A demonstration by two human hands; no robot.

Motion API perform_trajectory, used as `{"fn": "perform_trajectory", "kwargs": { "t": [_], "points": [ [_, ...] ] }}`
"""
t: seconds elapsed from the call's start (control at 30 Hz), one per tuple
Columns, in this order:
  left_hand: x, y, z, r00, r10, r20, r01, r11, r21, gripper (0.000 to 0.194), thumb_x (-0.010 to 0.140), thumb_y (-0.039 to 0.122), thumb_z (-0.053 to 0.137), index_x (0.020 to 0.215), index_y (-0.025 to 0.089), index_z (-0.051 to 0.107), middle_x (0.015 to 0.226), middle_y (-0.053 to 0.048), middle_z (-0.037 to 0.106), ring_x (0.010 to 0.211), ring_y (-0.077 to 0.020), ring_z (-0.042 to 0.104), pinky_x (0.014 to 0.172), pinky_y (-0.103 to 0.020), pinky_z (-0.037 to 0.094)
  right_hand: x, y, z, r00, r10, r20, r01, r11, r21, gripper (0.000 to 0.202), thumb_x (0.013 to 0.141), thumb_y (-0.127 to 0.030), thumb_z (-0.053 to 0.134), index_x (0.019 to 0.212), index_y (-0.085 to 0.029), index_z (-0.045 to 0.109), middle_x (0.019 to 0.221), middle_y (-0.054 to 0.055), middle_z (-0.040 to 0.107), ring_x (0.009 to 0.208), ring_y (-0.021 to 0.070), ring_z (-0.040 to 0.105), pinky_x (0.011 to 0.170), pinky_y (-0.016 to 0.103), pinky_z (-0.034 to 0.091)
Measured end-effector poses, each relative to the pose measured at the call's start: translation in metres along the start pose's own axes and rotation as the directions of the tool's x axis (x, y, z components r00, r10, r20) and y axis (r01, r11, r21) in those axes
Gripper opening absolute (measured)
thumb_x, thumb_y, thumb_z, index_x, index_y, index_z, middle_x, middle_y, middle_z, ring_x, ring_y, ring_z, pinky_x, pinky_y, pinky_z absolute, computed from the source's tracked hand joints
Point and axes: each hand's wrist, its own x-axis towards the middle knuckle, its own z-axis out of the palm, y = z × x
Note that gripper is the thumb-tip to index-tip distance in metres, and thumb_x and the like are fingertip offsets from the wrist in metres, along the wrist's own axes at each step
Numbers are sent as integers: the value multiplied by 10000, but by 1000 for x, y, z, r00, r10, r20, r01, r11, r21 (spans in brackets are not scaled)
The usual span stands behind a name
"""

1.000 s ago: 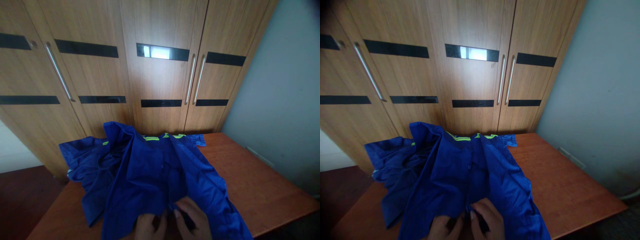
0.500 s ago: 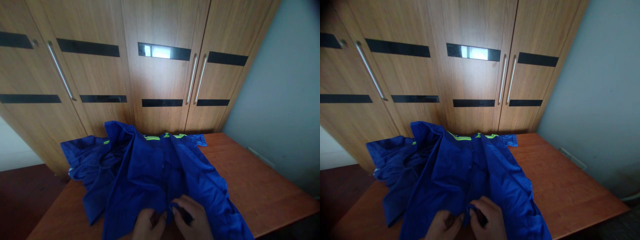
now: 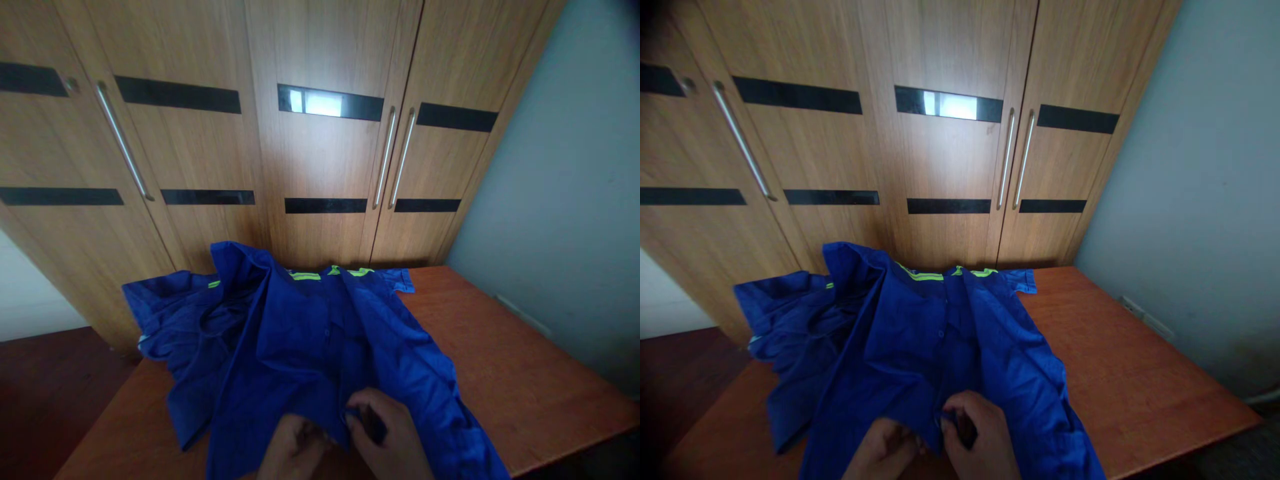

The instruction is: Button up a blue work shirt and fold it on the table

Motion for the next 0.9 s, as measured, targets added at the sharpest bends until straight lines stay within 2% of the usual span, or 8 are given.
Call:
{"fn": "perform_trajectory", "kwargs": {
  "t": [0.13, 0.23, 0.33, 0.37, 0.43, 0.6, 0.73, 0.9],
  "points": [
    [1, 9, 5, 994, 15, -108, -7, 998, 68, 154, 668, 297, 639, 757, 194, 711, 838, -45, 729, 932, -261, 641, 933, -375, 456, 0, 2, 0, 999, -34, 7, 34, 999, -18, 121, 775, -141, 550, 798, -198, 654, 682, -5, 643, 620, 130, 609, 586, 195, 471],
    [2, 13, 9, 991, 15, -130, -7, 998, 64, 190, 653, 294, 644, 797, 200, 724, 827, -44, 738, 950, -276, 650, 948, -404, 462, -3, 4, -2, 979, -166, -123, 158, 985, -71, 159, 790, -127, 561, 894, -210, 647, 762, 14, 662, 676, 139, 636, 630, 203, 509],
    [2, 13, 11, 989, -4, -145, 14, 998, 68, 201, 657, 331, 650, 783, 195, 729, 777, -47, 742, 944, -289, 657, 921, -407, 485, -9, 3, 0, 874, -380, -304, 333, 923, -195, 205, 808, -101, 562, 961, -225, 620, 834, 42, 666, 758, 159, 646, 696, 238, 528],
    [2, 12, 12, 989, -12, -146, 24, 997, 76, 202, 667, 346, 646, 769, 192, 729, 768, -52, 742, 926, -290, 661, 894, -399, 498, -12, 2, 2, 837, -441, -322, 379, 894, -240, 201, 811, -103, 566, 963, -226, 615, 831, 46, 664, 757, 164, 643, 693, 250, 530],
    [3, 11, 14, 990, -21, -139, 33, 995, 90, 208, 691, 368, 631, 737, 190, 728, 750, -56, 740, 877, -284, 667, 846, -378, 514, -15, 2, 6, 803, -527, -280, 439, 839, -321, 200, 808, -122, 583, 982, -217, 611, 816, 53, 662, 729, 173, 636, 658, 263, 532],
    [3, 11, 17, 997, -16, -76, 22, 996, 84, 218, 714, 390, 631, 636, 198, 700, 675, -33, 713, 787, -246, 654, 824, -347, 506, -13, 9, 8, 803, -572, -165, 459, 771, -441, 254, 817, -78, 518, 1025, -196, 604, 814, 58, 673, 708, 175, 637, 633, 270, 538],
    [1, 17, 15, 997, -76, -5, 76, 994, 80, 257, 732, 409, 627, 604, 193, 685, 690, -34, 709, 797, -230, 645, 807, -320, 499, -10, 14, 4, 812, -542, -217, 423, 803, -421, 249, 825, -65, 504, 1015, -197, 597, 807, 52, 670, 717, 168, 637, 641, 268, 537],
    [-1, 20, 13, 998, -63, 28, 60, 993, 98, 242, 738, 405, 612, 736, 188, 717, 782, -53, 727, 862, -245, 644, 834, -342, 489, -11, 8, -1, 849, -463, -255, 378, 869, -318, 249, 808, -59, 491, 981, -210, 588, 816, 45, 659, 741, 158, 634, 664, 248, 532]
  ]
}}
